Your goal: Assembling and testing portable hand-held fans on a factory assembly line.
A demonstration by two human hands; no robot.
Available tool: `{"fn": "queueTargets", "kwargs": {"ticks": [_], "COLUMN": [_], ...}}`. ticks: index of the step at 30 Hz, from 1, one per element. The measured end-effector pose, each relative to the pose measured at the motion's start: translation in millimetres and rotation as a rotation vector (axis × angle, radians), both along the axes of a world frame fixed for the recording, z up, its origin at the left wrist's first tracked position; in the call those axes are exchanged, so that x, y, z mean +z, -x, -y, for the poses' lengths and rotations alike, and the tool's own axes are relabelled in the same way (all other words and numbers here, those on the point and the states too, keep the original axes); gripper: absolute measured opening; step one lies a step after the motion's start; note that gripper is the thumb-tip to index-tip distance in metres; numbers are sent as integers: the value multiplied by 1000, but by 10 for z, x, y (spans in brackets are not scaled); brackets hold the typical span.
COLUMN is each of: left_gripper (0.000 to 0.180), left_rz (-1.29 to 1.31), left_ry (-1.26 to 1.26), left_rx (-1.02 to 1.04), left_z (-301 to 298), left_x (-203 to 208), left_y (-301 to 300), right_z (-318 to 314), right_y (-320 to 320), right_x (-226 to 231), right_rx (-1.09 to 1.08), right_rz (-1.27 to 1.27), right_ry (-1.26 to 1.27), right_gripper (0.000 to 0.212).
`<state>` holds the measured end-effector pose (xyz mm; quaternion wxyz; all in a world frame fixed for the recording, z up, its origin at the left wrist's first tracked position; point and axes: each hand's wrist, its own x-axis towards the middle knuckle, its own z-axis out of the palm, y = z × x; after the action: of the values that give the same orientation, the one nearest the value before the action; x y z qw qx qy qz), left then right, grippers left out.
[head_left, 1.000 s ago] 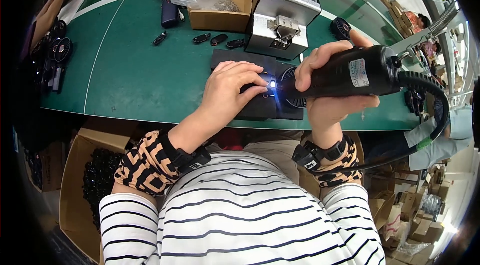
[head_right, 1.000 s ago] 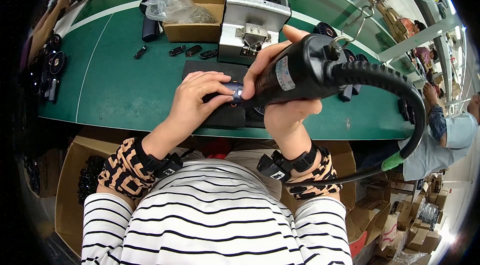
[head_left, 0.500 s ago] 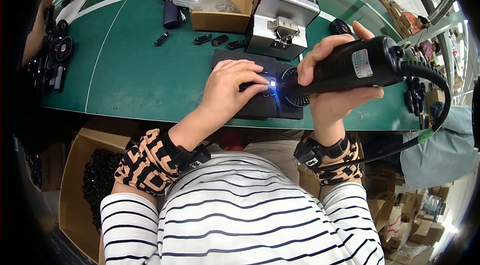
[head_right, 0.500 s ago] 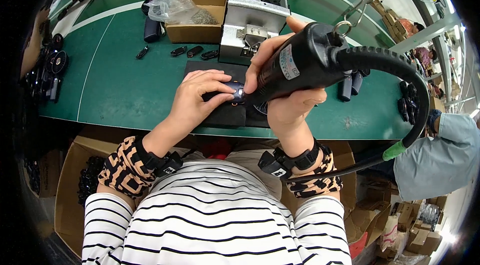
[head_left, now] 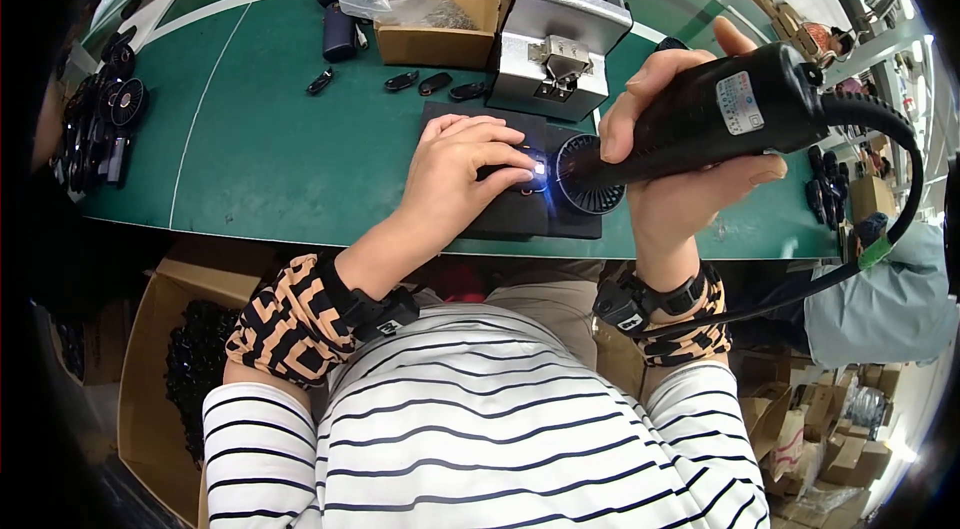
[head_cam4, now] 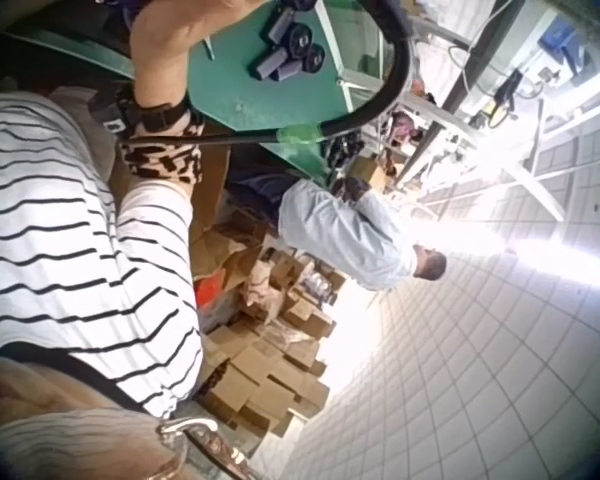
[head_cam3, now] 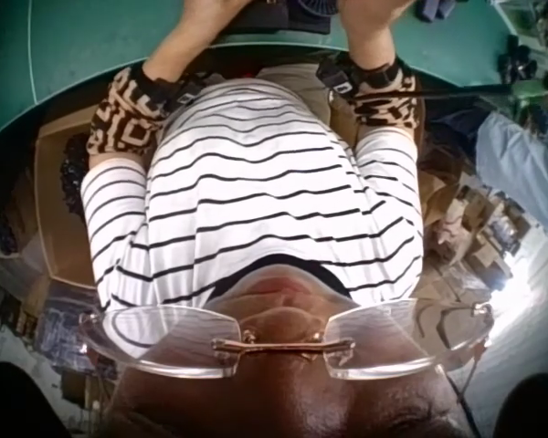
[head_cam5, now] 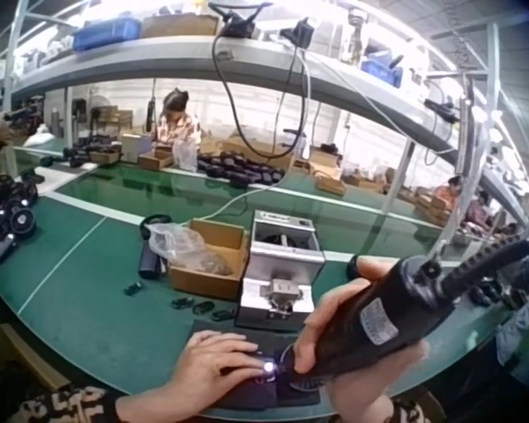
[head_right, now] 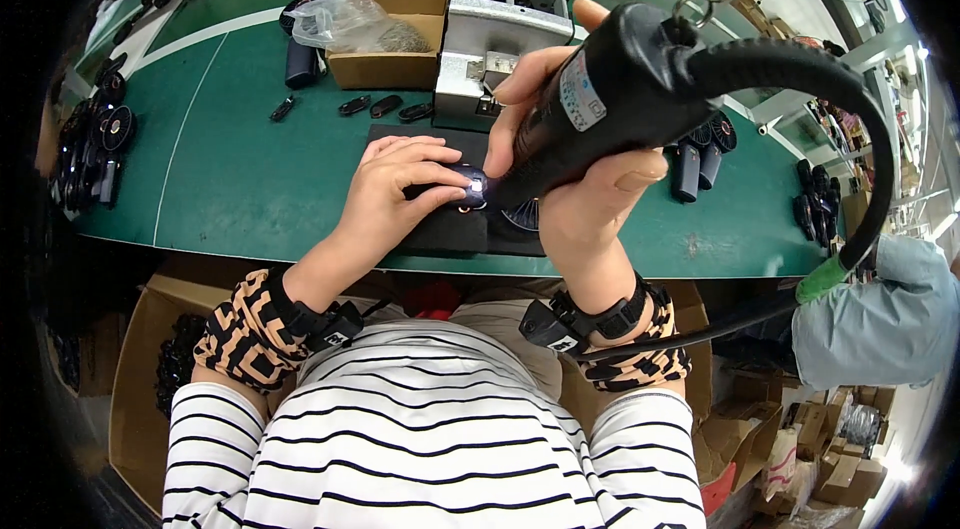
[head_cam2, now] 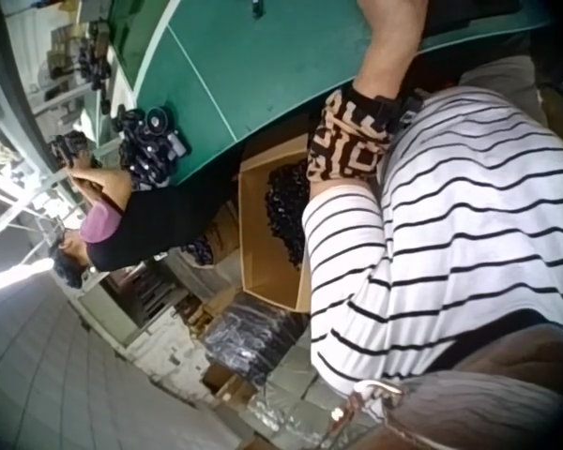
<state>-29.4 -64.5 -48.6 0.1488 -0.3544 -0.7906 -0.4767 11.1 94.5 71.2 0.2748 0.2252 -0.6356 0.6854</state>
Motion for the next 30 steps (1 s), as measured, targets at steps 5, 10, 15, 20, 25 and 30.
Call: {"fn": "queueTargets", "kwargs": {"ticks": [5,10,15,20,25,30], "left_gripper": [12,13,15,15,14,14], "left_rz": [12,-2,-14,-2,4,14], "left_ry": [-10,-6,-23,-38,-45,-27], "left_rx": [-7,0,6,14,10,11], "left_z": [9,7,1,4,8,11], "left_x": [-7,30,4,25,13,27], "left_y": [-9,-23,-12,-32,-27,-30], "right_z": [2,50,34,67,64,71], "right_y": [8,17,2,-7,-9,-21], "right_x": [-129,-164,-202,-183,-182,-165], "right_rx": [-19,-48,-44,-49,-43,-50], "right_rz": [40,67,81,85,80,84], "right_ry": [13,25,67,49,48,37], "right_gripper": [103,104,105,107,107,106]}}
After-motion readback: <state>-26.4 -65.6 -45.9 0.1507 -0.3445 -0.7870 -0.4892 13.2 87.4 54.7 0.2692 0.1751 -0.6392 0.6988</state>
